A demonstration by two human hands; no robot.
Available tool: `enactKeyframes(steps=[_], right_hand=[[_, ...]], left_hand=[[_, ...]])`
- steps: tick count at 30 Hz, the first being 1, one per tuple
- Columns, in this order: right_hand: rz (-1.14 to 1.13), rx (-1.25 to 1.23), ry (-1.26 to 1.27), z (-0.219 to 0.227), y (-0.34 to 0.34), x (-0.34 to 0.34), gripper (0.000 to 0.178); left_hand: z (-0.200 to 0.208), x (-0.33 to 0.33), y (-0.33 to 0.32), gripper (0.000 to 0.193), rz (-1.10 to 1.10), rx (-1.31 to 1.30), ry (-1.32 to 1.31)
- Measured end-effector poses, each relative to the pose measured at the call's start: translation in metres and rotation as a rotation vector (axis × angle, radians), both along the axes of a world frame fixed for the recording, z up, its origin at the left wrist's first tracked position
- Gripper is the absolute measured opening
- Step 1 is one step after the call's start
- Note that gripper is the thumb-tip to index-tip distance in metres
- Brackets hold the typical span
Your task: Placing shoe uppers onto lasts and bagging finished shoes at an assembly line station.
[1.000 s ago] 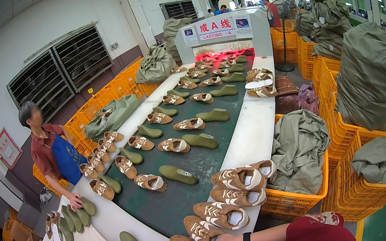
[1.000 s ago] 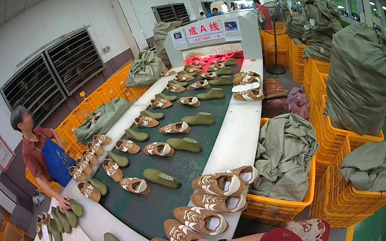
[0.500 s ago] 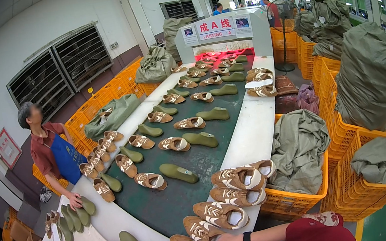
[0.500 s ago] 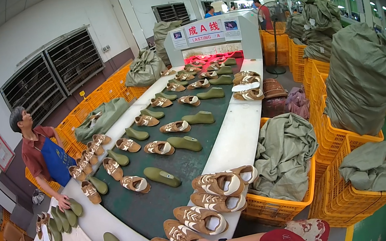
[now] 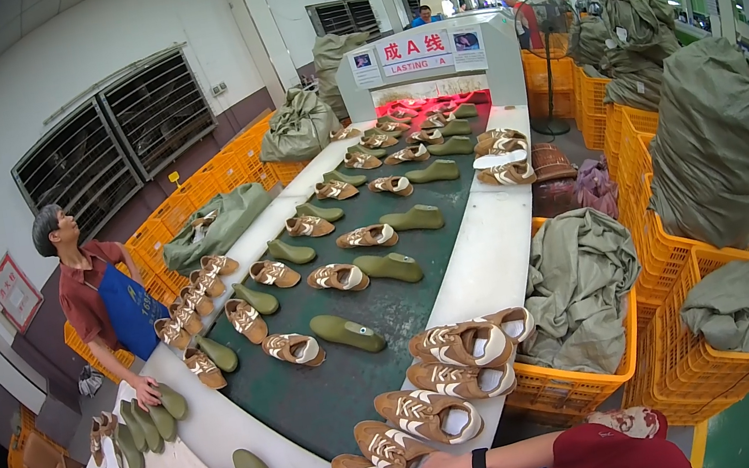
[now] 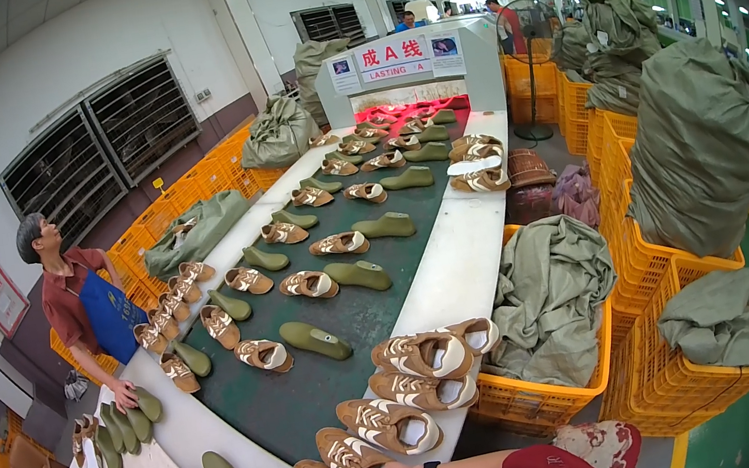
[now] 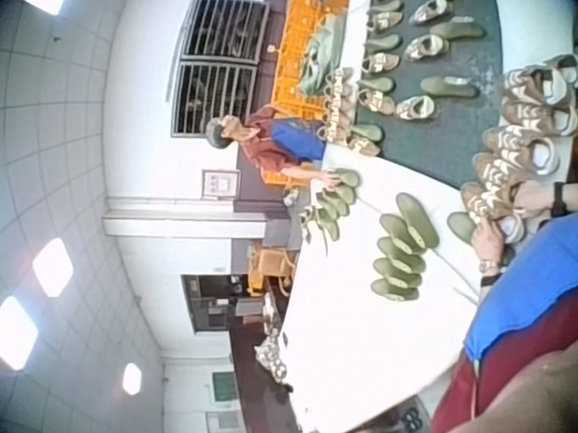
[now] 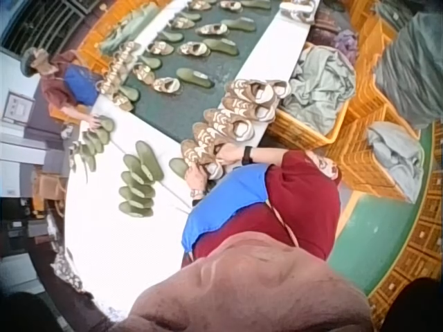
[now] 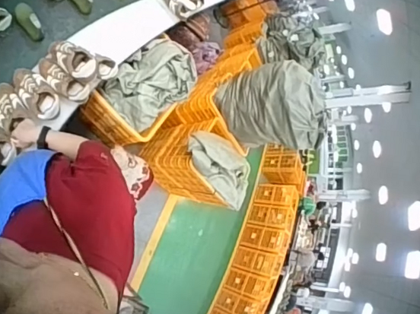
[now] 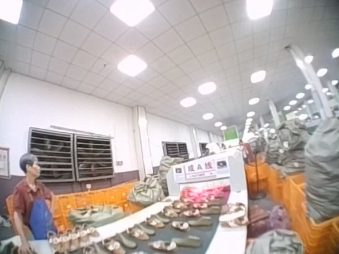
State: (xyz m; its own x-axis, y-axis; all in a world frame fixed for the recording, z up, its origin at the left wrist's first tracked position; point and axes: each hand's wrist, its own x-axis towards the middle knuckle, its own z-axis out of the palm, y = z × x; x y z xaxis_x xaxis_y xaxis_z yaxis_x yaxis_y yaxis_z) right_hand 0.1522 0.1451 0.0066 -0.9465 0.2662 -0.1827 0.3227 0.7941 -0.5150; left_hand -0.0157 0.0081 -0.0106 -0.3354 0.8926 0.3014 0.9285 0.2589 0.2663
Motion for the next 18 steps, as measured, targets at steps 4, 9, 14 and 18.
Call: enactKeyframes(steps=[4, 9, 14, 18], right_hand=[[-0.003, 0.000, 0.022, -0.001, -0.001, 0.001, 0.026], [0.008, 0.006, 0.037, -0.002, 0.000, 0.001, 0.027], [-0.019, 0.004, 0.029, 0.000, -0.003, 0.001, 0.025], [-0.011, 0.018, 0.038, -0.005, -0.004, -0.001, 0.025]], left_hand=[[0.009, 0.004, 0.001, 0.030, -0.016, 0.026, 0.002], [0.010, 0.005, 0.000, 0.033, 0.030, 0.020, 0.037], [0.016, 0.006, 0.001, 0.031, -0.014, 0.087, 0.058], [0.014, 0.007, -0.002, 0.028, -0.032, 0.158, -0.008]])
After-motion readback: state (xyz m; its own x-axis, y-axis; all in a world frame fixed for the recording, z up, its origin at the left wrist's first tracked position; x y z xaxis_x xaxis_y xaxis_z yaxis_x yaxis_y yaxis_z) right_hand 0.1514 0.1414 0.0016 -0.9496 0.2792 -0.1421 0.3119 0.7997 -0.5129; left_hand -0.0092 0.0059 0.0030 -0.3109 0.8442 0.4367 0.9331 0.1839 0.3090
